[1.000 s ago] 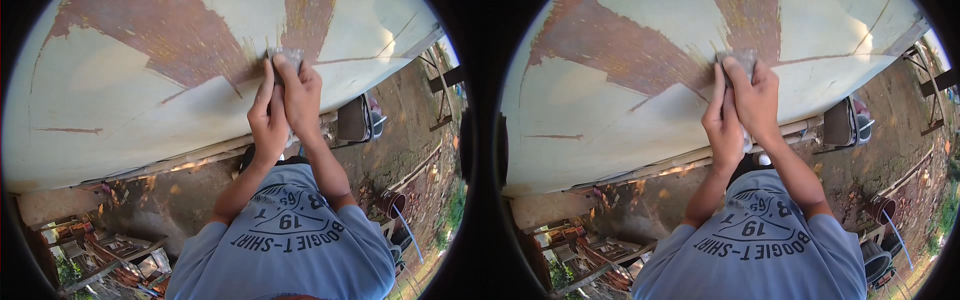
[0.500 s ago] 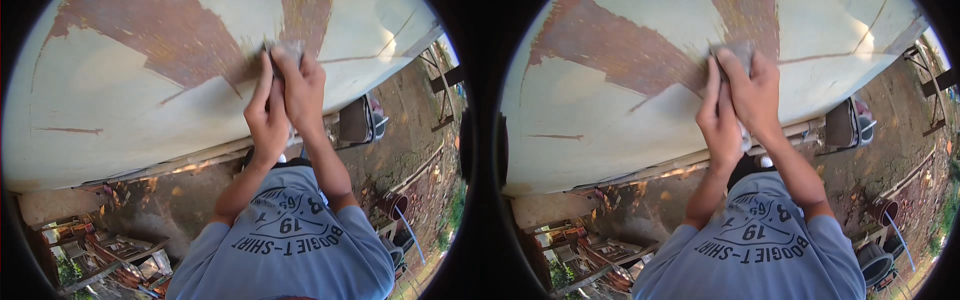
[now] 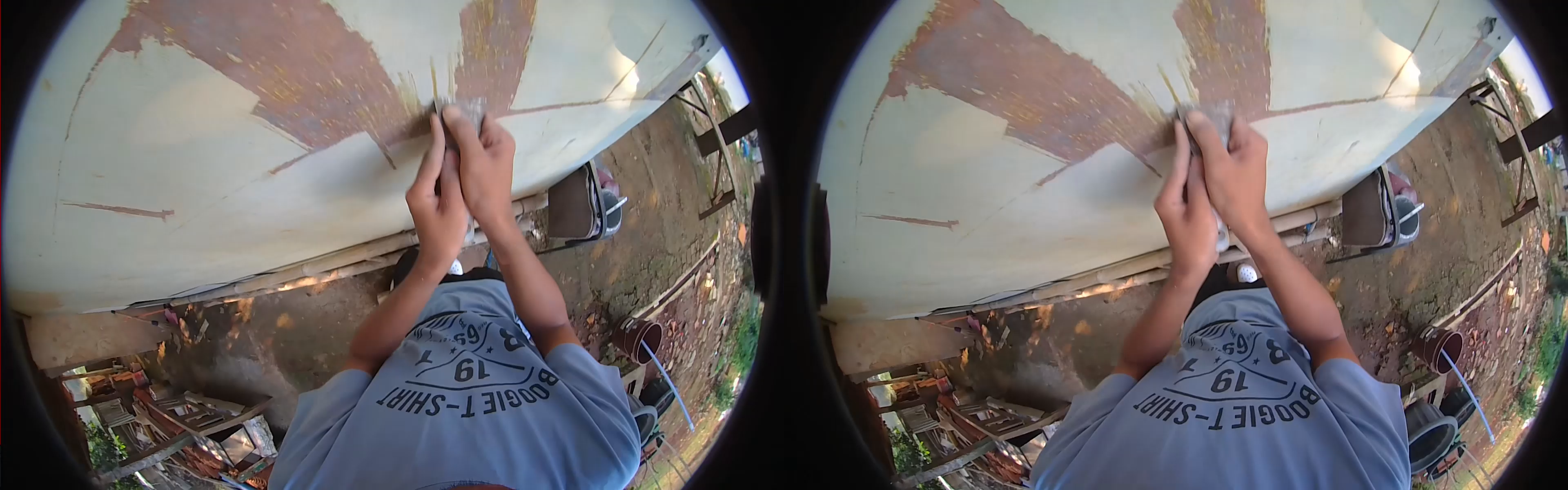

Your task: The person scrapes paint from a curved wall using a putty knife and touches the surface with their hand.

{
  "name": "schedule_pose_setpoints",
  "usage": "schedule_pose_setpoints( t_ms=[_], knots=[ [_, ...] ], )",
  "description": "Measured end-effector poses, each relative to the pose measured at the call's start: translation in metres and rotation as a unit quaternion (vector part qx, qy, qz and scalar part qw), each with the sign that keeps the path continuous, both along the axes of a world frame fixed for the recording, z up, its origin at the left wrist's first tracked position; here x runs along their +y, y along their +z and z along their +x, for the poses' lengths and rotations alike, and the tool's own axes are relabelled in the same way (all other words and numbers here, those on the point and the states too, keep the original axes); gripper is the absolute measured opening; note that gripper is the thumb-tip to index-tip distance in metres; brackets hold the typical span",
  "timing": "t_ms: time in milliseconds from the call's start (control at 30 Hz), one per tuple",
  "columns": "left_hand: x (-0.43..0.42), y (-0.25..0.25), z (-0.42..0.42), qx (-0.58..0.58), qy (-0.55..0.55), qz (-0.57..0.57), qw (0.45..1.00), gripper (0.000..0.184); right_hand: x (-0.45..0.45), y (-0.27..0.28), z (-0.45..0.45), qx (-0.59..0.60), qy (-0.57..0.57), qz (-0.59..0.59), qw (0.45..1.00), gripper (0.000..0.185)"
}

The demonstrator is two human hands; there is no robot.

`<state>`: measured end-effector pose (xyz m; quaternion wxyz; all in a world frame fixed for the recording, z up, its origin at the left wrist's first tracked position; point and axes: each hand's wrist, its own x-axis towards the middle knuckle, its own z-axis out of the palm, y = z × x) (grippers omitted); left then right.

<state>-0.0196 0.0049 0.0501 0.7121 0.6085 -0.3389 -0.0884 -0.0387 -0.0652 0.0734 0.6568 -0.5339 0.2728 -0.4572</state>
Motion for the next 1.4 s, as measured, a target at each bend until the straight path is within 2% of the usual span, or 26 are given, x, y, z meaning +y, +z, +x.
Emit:
schedule_pose_setpoints(
  t_ms=[33,100,167,200,233,333,367,433,467,500,533,667,767,833,900,967,1000,1033,1100,1167,1233,1267,1333,1367,1400],
  knots=[
    [0.001,-0.017,-0.002,-0.036,0.012,0.007,0.999,0.044,0.001,-0.013,-0.003,0.016,0.015,0.01,1.0,0.028],
    [-0.002,-0.02,0.001,-0.065,0.033,-0.001,0.997,0.044,0.001,-0.011,0.0,-0.003,0.021,0.031,0.999,0.028],
    [-0.002,0.016,0.003,0.003,-0.001,-0.012,1.0,0.044,-0.007,0.015,0.0,0.007,0.01,-0.038,0.999,0.028],
    [-0.002,0.02,0.003,0.021,-0.009,-0.016,1.0,0.044,-0.008,0.032,0.001,-0.036,0.033,-0.03,0.998,0.029],
    [-0.001,0.023,0.002,0.038,-0.017,-0.02,0.999,0.045,-0.005,0.027,-0.002,-0.026,0.03,-0.012,0.999,0.028],
    [-0.004,-0.021,0.003,-0.014,0.01,-0.017,1.0,0.045,-0.002,-0.012,-0.003,0.006,0.037,0.016,0.999,0.025],
    [-0.003,-0.04,0.003,-0.031,0.014,-0.021,0.999,0.045,0.003,-0.031,-0.001,-0.01,0.031,0.057,0.998,0.025],
    [-0.002,-0.04,0.002,-0.033,0.014,-0.024,0.999,0.045,0.005,-0.027,-0.001,-0.024,0.03,0.074,0.997,0.026],
    [-0.001,-0.04,0.001,-0.018,0.008,-0.023,1.0,0.045,0.001,-0.023,0.0,-0.008,0.03,0.038,0.999,0.026],
    [0.001,-0.008,-0.003,0.021,0.001,-0.012,1.0,0.045,-0.005,-0.011,-0.003,0.013,0.03,0.008,0.999,0.027],
    [-0.002,0.004,-0.003,0.077,-0.016,-0.04,0.996,0.045,-0.004,0.011,-0.003,-0.016,0.046,0.018,0.999,0.028],
    [0.002,-0.029,-0.008,0.028,0.023,0.004,0.999,0.045,0.0,-0.027,-0.003,0.009,0.036,0.031,0.999,0.025],
    [-0.002,-0.038,0.002,-0.012,0.013,-0.019,1.0,0.044,0.001,-0.019,-0.002,-0.014,0.05,0.06,0.997,0.024],
    [0.0,-0.004,0.001,0.012,-0.001,-0.015,1.0,0.044,-0.003,0.005,-0.002,-0.002,0.042,0.016,0.999,0.026],
    [0.003,0.006,-0.006,0.087,-0.013,0.01,0.996,0.044,-0.002,0.001,-0.002,-0.013,0.05,0.033,0.998,0.026],
    [0.003,-0.027,-0.004,0.012,0.02,0.0,1.0,0.044,0.0,-0.027,-0.002,0.019,0.043,0.035,0.998,0.026],
    [0.001,-0.027,0.001,0.002,0.019,-0.001,1.0,0.045,0.006,-0.023,0.002,-0.018,0.033,0.075,0.997,0.027],
    [0.0,-0.026,0.005,-0.008,0.017,-0.003,1.0,0.045,0.004,-0.017,0.005,-0.023,0.03,0.058,0.998,0.027],
    [0.001,-0.014,-0.003,-0.005,0.032,-0.005,0.999,0.044,0.003,-0.004,0.002,-0.021,0.021,0.044,0.999,0.027],
    [0.004,0.005,-0.003,0.09,-0.021,-0.023,0.995,0.044,0.005,-0.01,-0.008,0.005,0.035,0.039,0.999,0.027],
    [0.004,-0.016,-0.002,0.027,0.009,0.003,1.0,0.044,-0.002,-0.019,-0.001,0.016,0.033,0.025,0.999,0.026],
    [0.006,-0.026,-0.006,0.039,0.011,0.011,0.999,0.044,0.002,-0.031,0.0,0.01,0.026,0.03,0.999,0.026],
    [0.001,-0.028,0.002,-0.002,0.011,-0.02,1.0,0.044,0.002,-0.02,0.002,-0.012,0.03,0.064,0.997,0.025],
    [0.002,-0.029,0.0,0.01,0.007,-0.017,1.0,0.044,0.005,-0.017,0.001,-0.017,0.032,0.09,0.995,0.025],
    [0.002,-0.013,-0.002,0.021,0.003,-0.013,1.0,0.044,0.002,-0.007,0.0,-0.014,0.041,0.068,0.997,0.025]
  ],
)
